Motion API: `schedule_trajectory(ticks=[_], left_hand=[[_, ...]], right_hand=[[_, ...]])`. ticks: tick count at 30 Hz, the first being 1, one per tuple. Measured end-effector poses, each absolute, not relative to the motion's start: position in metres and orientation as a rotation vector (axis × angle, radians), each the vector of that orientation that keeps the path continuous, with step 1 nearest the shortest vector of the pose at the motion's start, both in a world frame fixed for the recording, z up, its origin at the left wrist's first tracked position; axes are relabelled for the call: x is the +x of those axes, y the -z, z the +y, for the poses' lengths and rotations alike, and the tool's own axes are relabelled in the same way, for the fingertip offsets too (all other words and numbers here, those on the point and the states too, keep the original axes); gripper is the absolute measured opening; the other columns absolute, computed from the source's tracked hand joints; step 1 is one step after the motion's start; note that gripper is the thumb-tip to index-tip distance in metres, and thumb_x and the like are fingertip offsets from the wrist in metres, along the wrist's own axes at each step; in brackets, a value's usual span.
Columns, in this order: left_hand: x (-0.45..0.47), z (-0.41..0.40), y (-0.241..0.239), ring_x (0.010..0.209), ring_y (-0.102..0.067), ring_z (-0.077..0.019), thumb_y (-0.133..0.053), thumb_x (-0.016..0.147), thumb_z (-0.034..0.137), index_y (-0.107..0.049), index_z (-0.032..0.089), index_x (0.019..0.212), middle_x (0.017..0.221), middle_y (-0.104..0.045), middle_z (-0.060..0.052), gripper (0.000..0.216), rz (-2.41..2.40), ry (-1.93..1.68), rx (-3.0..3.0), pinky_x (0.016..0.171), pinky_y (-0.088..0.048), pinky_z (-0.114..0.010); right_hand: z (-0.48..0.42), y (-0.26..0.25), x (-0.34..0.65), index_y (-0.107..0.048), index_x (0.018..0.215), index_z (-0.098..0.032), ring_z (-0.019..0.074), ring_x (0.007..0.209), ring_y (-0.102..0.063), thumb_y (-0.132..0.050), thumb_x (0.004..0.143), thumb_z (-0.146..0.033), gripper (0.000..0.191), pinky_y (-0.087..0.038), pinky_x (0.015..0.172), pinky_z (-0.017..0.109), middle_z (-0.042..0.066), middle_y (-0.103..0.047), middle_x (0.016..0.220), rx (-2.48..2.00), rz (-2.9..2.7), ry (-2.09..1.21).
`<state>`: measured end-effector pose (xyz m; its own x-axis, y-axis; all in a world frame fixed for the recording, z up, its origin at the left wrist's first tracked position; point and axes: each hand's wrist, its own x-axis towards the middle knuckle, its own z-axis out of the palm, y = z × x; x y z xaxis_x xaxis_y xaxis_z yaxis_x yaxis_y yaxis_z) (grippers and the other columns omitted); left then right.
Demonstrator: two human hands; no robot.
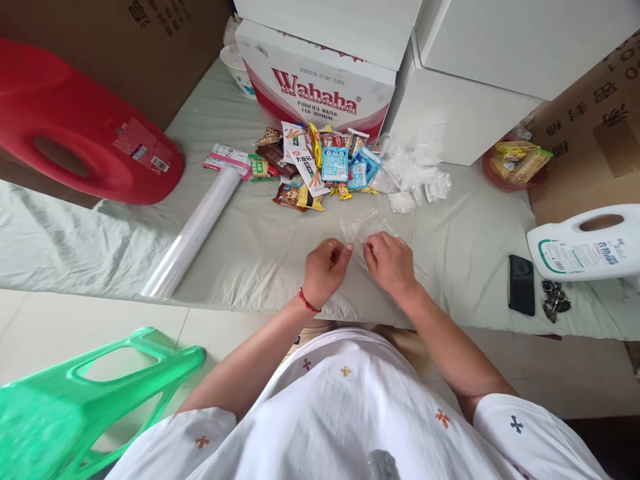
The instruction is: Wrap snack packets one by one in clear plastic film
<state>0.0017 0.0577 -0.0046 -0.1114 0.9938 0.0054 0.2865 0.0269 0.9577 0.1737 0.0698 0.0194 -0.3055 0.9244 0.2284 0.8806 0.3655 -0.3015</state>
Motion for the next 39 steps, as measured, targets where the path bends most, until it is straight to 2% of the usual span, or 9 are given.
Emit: schedule_trajectory(ticks=[5, 8, 11, 14, 17, 20, 24, 31, 39], left_hand=[[0.022, 0.056, -0.005, 0.056, -0.048, -0.0129, -0.062, 0.085, 0.069, -0.053, 0.022, 0.074, 0.062, -0.050, 0.003, 0.050, 1.100, -0.926, 0.717, 0.050, -0.035, -0.025], [0.024, 0.059, -0.004, 0.060, -0.049, -0.0103, -0.083, 0.071, 0.052, -0.053, 0.020, 0.072, 0.065, -0.051, 0.004, 0.044, 0.970, -0.984, 0.545, 0.054, -0.040, -0.024], [0.023, 0.057, 0.001, 0.066, -0.054, -0.0097, -0.087, 0.064, 0.035, -0.057, 0.018, 0.077, 0.072, -0.058, 0.003, 0.037, 0.977, -1.056, 0.471, 0.060, -0.044, -0.023], [0.022, 0.055, 0.007, 0.067, -0.058, -0.0103, -0.080, 0.072, 0.033, -0.057, 0.019, 0.084, 0.078, -0.063, 0.002, 0.029, 1.081, -1.098, 0.422, 0.062, -0.046, -0.024], [0.023, 0.054, 0.012, 0.063, -0.057, -0.0097, -0.070, 0.083, 0.032, -0.053, 0.021, 0.087, 0.075, -0.062, 0.002, 0.021, 1.153, -1.119, 0.416, 0.062, -0.046, -0.023], [0.029, 0.054, 0.016, 0.056, -0.050, -0.0084, -0.061, 0.090, 0.030, -0.049, 0.022, 0.087, 0.069, -0.056, 0.005, 0.015, 1.196, -1.171, 0.467, 0.056, -0.041, -0.021], [0.039, 0.051, 0.021, 0.052, -0.045, -0.0087, -0.056, 0.094, 0.029, -0.046, 0.024, 0.088, 0.065, -0.049, 0.007, 0.013, 1.234, -1.278, 0.533, 0.051, -0.037, -0.021], [0.029, 0.047, 0.027, 0.046, -0.034, -0.0075, -0.060, 0.094, 0.041, -0.046, 0.025, 0.092, 0.062, -0.039, 0.009, 0.022, 1.279, -1.358, 0.590, 0.043, -0.028, -0.020], [-0.026, 0.073, 0.029, 0.044, -0.030, -0.0062, -0.061, 0.090, 0.043, -0.054, 0.021, 0.081, 0.059, -0.034, 0.009, 0.025, 1.385, -1.200, 0.639, 0.041, -0.023, -0.020]], right_hand=[[0.048, -0.009, 0.144, -0.071, 0.101, -0.022, 0.0253, 0.085, -0.063, -0.047, 0.103, -0.026, 0.025, -0.041, 0.074, 0.036, 0.011, -0.070, 0.092, -1.635, -2.341, -0.222], [0.036, -0.004, 0.139, -0.069, 0.122, -0.023, 0.0282, 0.099, -0.066, -0.049, 0.100, -0.023, 0.031, -0.047, 0.079, 0.038, 0.013, -0.071, 0.117, -1.594, -2.302, -0.448], [0.026, -0.009, 0.146, -0.069, 0.124, -0.026, 0.0266, 0.109, -0.066, -0.049, 0.098, -0.023, 0.033, -0.051, 0.086, 0.037, 0.010, -0.068, 0.131, -1.451, -2.155, -0.729], [0.023, -0.019, 0.165, -0.073, 0.110, -0.027, 0.0207, 0.091, -0.067, -0.053, 0.099, -0.031, 0.023, -0.052, 0.081, 0.034, 0.007, -0.072, 0.113, -1.435, -1.841, -0.889], [0.033, -0.022, 0.192, -0.072, 0.105, -0.025, 0.0175, 0.077, -0.061, -0.058, 0.097, -0.047, 0.027, -0.050, 0.077, 0.033, 0.006, -0.072, 0.100, -1.625, -1.416, -0.734], [0.050, -0.014, 0.215, -0.068, 0.110, -0.022, 0.0202, 0.091, -0.063, -0.061, 0.090, -0.060, 0.043, -0.050, 0.085, 0.034, 0.009, -0.071, 0.109, -1.770, -1.100, -0.672], [0.063, -0.003, 0.220, -0.065, 0.117, -0.021, 0.0246, 0.107, -0.065, -0.062, 0.083, -0.073, 0.062, -0.050, 0.085, 0.034, 0.012, -0.072, 0.114, -1.859, -0.981, -1.145], [0.069, 0.002, 0.207, -0.068, 0.086, -0.018, 0.0105, 0.066, -0.056, -0.092, 0.053, -0.048, 0.050, -0.043, 0.061, 0.023, -0.004, -0.063, 0.072, -1.614, -0.907, -1.649], [0.080, -0.002, 0.245, -0.063, 0.083, -0.021, 0.0102, 0.067, -0.061, -0.092, 0.054, -0.047, 0.049, -0.052, 0.057, 0.022, -0.003, -0.065, 0.079, -1.585, -0.750, -1.462]])
